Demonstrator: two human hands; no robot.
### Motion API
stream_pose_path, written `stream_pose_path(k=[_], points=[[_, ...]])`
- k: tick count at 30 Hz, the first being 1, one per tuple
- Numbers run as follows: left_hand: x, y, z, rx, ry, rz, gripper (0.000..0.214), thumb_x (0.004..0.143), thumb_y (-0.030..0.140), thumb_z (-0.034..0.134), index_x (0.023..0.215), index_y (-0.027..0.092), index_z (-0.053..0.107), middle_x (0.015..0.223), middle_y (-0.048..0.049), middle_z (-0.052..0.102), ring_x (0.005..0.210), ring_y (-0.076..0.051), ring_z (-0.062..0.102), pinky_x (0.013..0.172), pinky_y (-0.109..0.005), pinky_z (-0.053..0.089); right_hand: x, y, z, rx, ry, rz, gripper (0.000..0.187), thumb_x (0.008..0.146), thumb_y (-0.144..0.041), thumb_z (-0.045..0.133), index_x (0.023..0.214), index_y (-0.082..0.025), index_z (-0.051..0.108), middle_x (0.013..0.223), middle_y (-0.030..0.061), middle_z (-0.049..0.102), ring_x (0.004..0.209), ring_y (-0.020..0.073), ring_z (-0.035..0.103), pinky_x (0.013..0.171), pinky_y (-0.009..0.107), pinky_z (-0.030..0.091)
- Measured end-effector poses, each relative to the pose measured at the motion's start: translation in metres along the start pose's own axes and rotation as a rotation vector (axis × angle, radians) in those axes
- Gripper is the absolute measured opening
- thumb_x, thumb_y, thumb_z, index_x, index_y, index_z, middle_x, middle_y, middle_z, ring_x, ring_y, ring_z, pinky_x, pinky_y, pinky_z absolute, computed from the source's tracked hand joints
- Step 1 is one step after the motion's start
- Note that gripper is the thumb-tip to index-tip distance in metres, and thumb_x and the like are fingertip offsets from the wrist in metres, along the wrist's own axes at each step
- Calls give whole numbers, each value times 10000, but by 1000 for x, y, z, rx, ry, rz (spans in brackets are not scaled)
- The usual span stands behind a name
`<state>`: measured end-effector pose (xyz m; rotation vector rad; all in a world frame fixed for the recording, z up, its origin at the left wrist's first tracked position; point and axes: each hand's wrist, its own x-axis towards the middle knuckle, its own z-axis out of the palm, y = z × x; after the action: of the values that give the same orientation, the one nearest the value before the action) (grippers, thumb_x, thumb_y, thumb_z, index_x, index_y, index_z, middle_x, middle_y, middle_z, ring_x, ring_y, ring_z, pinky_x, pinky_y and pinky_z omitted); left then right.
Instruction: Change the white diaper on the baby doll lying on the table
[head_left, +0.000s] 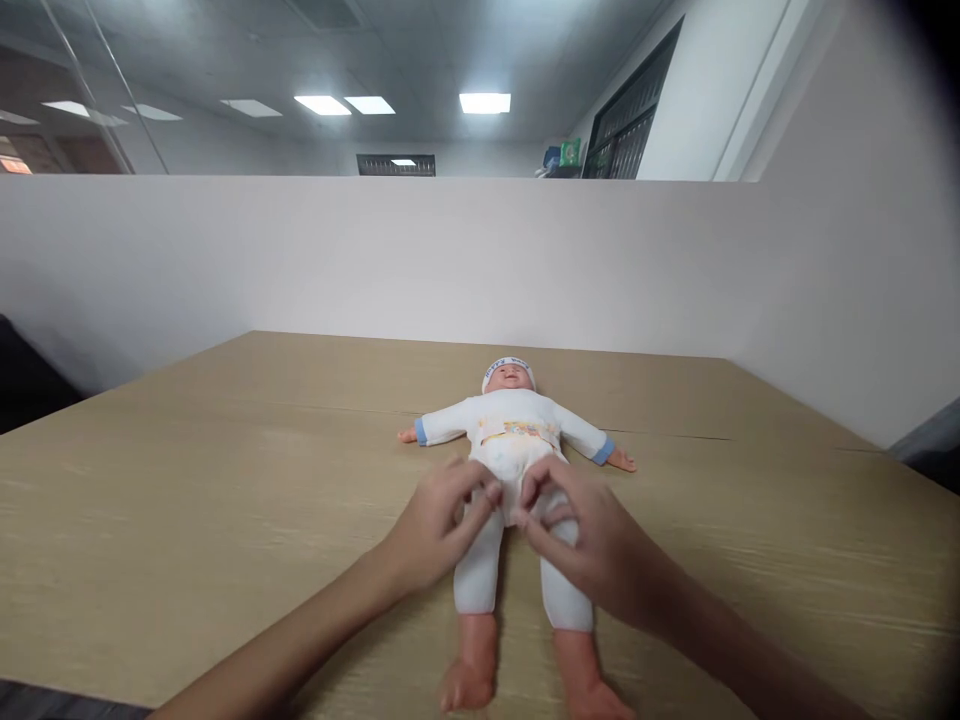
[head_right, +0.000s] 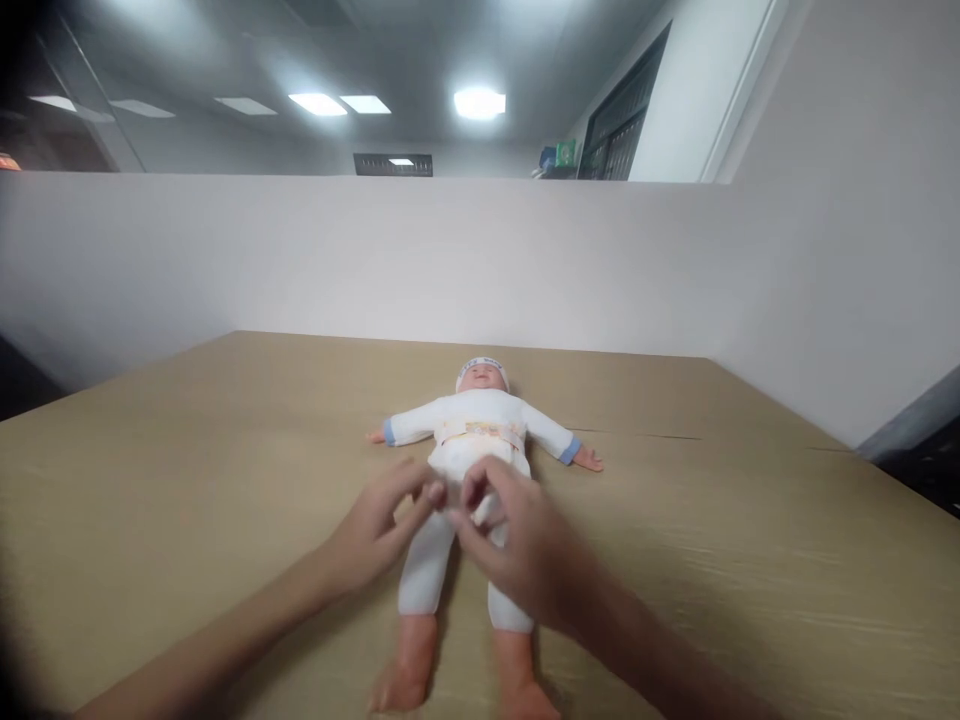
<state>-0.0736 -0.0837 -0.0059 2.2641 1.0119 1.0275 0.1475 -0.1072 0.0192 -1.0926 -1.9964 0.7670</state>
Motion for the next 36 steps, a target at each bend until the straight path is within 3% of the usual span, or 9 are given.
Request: stream_pose_path(k=[3, 6, 9, 12, 17, 19, 24, 28, 36], points=[[-14, -2, 6, 127, -226, 22, 218, 1047, 315, 490, 923, 224, 645, 935, -45, 685, 909, -223, 573, 816, -345, 397, -26, 26, 1, -134, -121, 60, 84, 918, -243, 626, 999, -263, 621, 916, -1, 693, 792, 174, 659, 711, 290, 527], [-12, -11, 14, 161, -200, -63, 156, 1003, 339, 568, 909, 228, 624, 906, -36, 680, 886, -228, 584, 794, -339, 399, -24, 55, 0, -218, -91, 102, 73, 938, -209, 569, 948, -244, 633, 764, -27, 670, 672, 159, 632, 651, 283, 481], [-2, -17, 22, 205, -135, -161, 274, 949, 464, 644, 842, 229, 551, 777, -9, 633, 723, -209, 546, 687, -322, 351, -13, 67, 2, -296, -51, 131, 93, 968, -290, 578, 903, -234, 616, 681, -36, 646, 602, 161, 603, 586, 281, 415], [6, -22, 28, 206, -111, -214, 381, 927, 537, 663, 758, 233, 507, 683, 7, 587, 647, -198, 508, 637, -311, 297, -11, 64, 10, -410, -13, 104, 181, 972, -339, 604, 827, -235, 576, 700, -30, 632, 605, 162, 578, 583, 290, 372], [4, -30, 33, 202, -109, -147, 428, 947, 471, 674, 671, 209, 479, 679, 22, 565, 695, -177, 526, 726, -317, 347, -22, 62, 23, -512, 24, 68, 119, 990, -271, 566, 876, -239, 582, 852, -8, 636, 670, 173, 595, 636, 314, 402], [2, -31, 33, 197, -87, -115, 395, 957, 437, 669, 686, 205, 500, 753, 6, 587, 770, -187, 551, 766, -322, 376, -26, 63, 27, -524, 33, 67, 54, 985, -266, 565, 973, -245, 612, 978, 18, 650, 704, 183, 624, 655, 327, 442], [-2, -30, 34, 130, -2, -65, 203, 961, 359, 668, 828, 212, 625, 1110, -66, 640, 1005, -227, 601, 899, -348, 458, -35, 61, 31, -493, 70, 59, 225, 954, -244, 577, 1174, -267, 620, 1212, 74, 649, 939, 254, 698, 757, 377, 545], [-2, -29, 34, 110, 17, -73, 189, 962, 354, 663, 832, 219, 644, 1234, -99, 643, 1090, -264, 604, 954, -386, 474, -37, 57, 29, -445, 91, 57, 305, 930, -248, 595, 1234, -271, 615, 1357, 97, 620, 1063, 287, 693, 842, 420, 576], [1, -28, 32, 123, -75, -59, 266, 989, 330, 620, 772, 217, 517, 903, -24, 648, 910, -225, 550, 833, -346, 393, -35, 56, 31, -390, 59, 59, 318, 910, -227, 614, 1227, -248, 587, 1368, 107, 628, 1064, 290, 655, 920, 439, 534]])
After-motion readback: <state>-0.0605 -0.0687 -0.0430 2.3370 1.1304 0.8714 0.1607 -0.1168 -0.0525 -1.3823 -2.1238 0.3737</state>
